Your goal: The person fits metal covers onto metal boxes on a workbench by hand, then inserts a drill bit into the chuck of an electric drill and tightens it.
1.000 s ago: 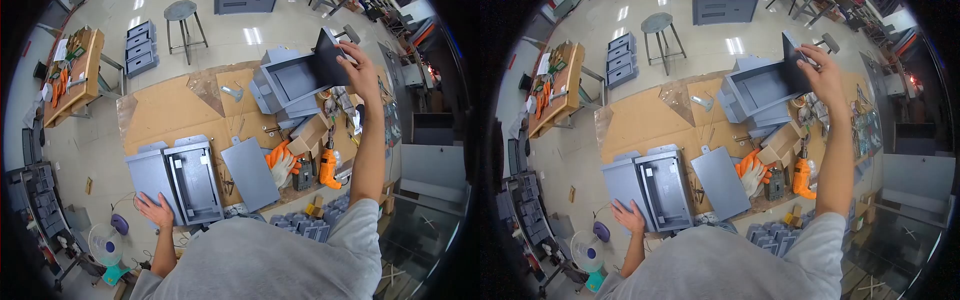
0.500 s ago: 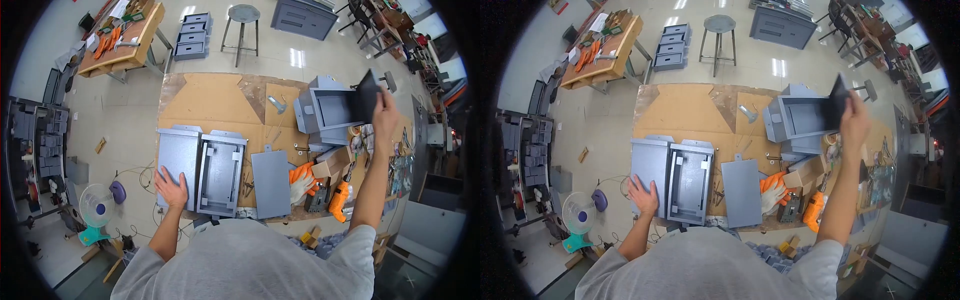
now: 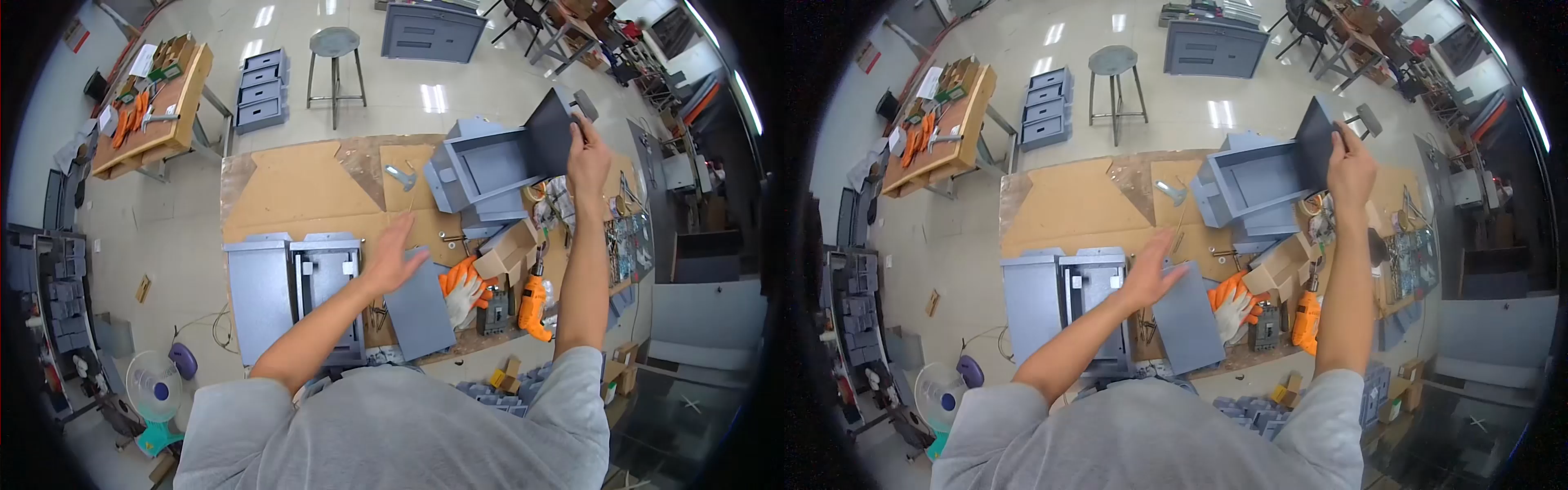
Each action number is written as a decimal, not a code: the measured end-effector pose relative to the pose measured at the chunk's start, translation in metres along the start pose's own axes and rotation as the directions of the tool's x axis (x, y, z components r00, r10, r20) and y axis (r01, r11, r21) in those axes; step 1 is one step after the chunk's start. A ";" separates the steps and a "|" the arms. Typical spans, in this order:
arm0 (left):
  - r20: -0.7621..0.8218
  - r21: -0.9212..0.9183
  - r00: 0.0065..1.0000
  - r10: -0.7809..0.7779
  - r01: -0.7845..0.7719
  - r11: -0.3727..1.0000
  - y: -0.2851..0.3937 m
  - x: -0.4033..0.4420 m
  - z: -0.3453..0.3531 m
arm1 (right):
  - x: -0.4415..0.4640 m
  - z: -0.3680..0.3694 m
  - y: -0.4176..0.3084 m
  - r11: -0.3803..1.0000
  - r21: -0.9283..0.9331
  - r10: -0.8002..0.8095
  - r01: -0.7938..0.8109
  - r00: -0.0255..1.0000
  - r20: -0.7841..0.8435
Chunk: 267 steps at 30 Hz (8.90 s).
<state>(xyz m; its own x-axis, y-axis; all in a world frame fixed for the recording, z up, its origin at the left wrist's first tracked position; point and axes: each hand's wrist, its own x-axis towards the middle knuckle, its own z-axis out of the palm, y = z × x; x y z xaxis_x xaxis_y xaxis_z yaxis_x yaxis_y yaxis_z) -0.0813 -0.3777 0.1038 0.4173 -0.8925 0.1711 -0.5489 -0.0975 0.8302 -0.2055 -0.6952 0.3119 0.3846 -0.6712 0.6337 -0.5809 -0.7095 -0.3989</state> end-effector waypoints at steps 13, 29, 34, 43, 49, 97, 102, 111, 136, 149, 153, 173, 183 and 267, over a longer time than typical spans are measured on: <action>0.363 -0.697 0.919 -0.151 0.376 0.611 0.016 0.111 0.081 | -0.053 0.038 -0.040 0.936 -0.089 -0.316 0.342 0.923 0.219; 0.365 -0.357 0.805 -0.467 0.584 0.729 0.008 -0.145 -0.108 | -0.328 0.070 -0.056 0.990 0.080 0.022 -0.119 0.677 0.736; 0.295 -0.395 0.652 -0.699 0.749 0.532 -0.006 -0.246 -0.124 | -0.433 0.038 -0.034 0.938 -0.251 0.345 -0.238 0.606 0.717; 0.218 -0.145 0.715 -0.665 0.697 0.702 -0.006 -0.273 -0.114 | -0.440 0.050 -0.001 0.781 -0.430 0.611 -0.454 0.411 0.676; 0.253 -0.069 0.689 -0.679 0.713 0.698 -0.005 -0.269 -0.123 | -0.458 0.052 -0.003 0.814 -0.382 0.577 -0.437 0.539 0.613; 0.250 -0.899 0.928 -0.278 0.329 0.290 0.062 -0.165 -0.158 | -0.354 -0.015 -0.205 -0.167 -0.179 -0.616 -0.970 -0.039 0.787; 0.383 -0.808 0.870 -0.311 0.479 0.342 0.060 -0.169 -0.182 | -0.338 -0.007 -0.193 0.043 0.015 -0.182 -0.999 0.007 0.983; 0.181 -0.652 0.927 -0.329 0.363 0.666 0.038 -0.139 -0.203 | -0.300 0.002 -0.083 0.051 0.279 -0.312 -0.959 0.250 0.916; 0.086 -0.331 0.988 -0.130 0.152 0.931 -0.052 -0.066 -0.230 | -0.243 0.073 -0.215 0.726 0.448 -0.009 -0.522 0.645 0.764; 0.011 -0.064 0.997 -0.079 0.079 0.995 -0.008 -0.115 -0.230 | -0.268 0.047 -0.215 0.878 0.435 -0.208 -0.199 0.661 0.721; 0.012 0.015 0.993 0.122 -0.122 0.992 -0.020 -0.166 -0.196 | -0.322 0.024 -0.191 0.809 0.588 -0.424 -0.015 0.677 0.601; 0.282 0.425 0.954 -0.104 -0.027 0.905 -0.044 -0.279 -0.150 | -0.496 -0.009 -0.231 0.763 -0.043 0.392 -0.645 0.409 0.824; 0.138 -0.376 0.720 -0.680 0.673 0.637 -0.046 -0.275 -0.140 | -0.463 -0.021 -0.206 0.538 0.067 0.319 -0.840 0.276 0.907; 0.238 0.200 0.645 -0.727 0.700 0.686 -0.061 -0.357 -0.096 | -0.552 0.039 -0.174 0.789 -0.065 0.346 -0.611 0.355 0.868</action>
<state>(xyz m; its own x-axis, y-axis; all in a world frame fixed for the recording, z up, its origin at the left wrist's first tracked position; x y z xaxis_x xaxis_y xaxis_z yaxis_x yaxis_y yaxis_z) -0.1270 -0.0105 0.0426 0.4957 -0.6091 -0.6190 -0.2292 -0.7793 0.5833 -0.2891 -0.2099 0.0062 0.5583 -0.6704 -0.4887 -0.7400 -0.1359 -0.6588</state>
